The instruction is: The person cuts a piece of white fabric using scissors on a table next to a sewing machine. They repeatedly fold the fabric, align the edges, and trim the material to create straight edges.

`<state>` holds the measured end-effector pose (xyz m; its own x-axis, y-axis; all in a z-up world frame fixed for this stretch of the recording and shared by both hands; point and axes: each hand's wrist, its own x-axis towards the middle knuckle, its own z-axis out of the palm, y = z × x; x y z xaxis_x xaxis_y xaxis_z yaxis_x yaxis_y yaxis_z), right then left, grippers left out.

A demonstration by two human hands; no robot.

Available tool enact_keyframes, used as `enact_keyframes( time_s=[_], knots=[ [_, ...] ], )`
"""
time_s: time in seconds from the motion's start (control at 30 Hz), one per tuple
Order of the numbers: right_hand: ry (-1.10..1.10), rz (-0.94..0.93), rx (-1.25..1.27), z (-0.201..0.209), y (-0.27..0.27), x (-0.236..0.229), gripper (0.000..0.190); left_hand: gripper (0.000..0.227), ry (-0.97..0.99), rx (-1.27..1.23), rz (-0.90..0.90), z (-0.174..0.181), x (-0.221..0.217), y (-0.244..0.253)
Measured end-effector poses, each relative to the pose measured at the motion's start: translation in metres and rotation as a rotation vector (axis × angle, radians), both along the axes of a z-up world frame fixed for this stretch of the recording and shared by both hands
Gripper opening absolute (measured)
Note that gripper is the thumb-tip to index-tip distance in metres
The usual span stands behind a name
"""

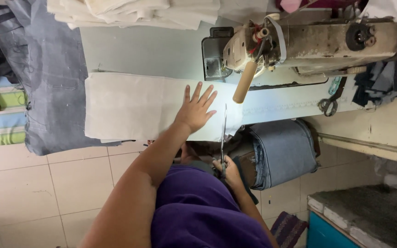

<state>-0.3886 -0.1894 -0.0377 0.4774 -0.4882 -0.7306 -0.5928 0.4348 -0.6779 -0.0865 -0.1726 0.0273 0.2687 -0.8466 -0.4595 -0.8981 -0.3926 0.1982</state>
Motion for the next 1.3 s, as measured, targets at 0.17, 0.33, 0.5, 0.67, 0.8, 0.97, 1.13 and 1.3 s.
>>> enact_keyframes(
  time_s=[0.17,0.33,0.5,0.67,0.8,0.97,1.13,1.3],
  knots=[
    [-0.016,0.114,-0.094,0.053,-0.005,0.038,0.04,0.068,0.02,0.004,-0.02,0.004,-0.006,0.007],
    [0.01,0.121,-0.183,0.015,-0.005,0.03,0.041,0.071,0.027,0.014,-0.018,0.009,-0.008,0.01],
    [-0.041,-0.074,-0.019,0.011,0.004,0.021,0.034,0.073,0.052,0.015,-0.014,0.007,-0.006,0.008],
    [-0.064,-0.029,-0.071,0.01,-0.003,0.024,0.035,0.075,0.052,0.011,-0.035,0.006,-0.007,0.011],
    [-0.036,0.032,-0.131,0.02,-0.015,0.044,0.042,0.074,0.076,0.02,-0.07,0.004,-0.019,0.02],
    [0.005,-0.049,-0.062,0.033,0.002,0.042,0.034,0.075,0.074,0.014,-0.068,-0.003,-0.02,0.021],
    [0.009,-0.117,-0.009,0.019,-0.001,0.032,0.029,0.077,0.071,-0.016,-0.069,-0.017,-0.023,0.023],
    [-0.015,-0.007,-0.096,0.021,-0.009,0.042,0.042,0.076,-0.004,-0.062,-0.095,-0.034,-0.035,0.032]
  ],
)
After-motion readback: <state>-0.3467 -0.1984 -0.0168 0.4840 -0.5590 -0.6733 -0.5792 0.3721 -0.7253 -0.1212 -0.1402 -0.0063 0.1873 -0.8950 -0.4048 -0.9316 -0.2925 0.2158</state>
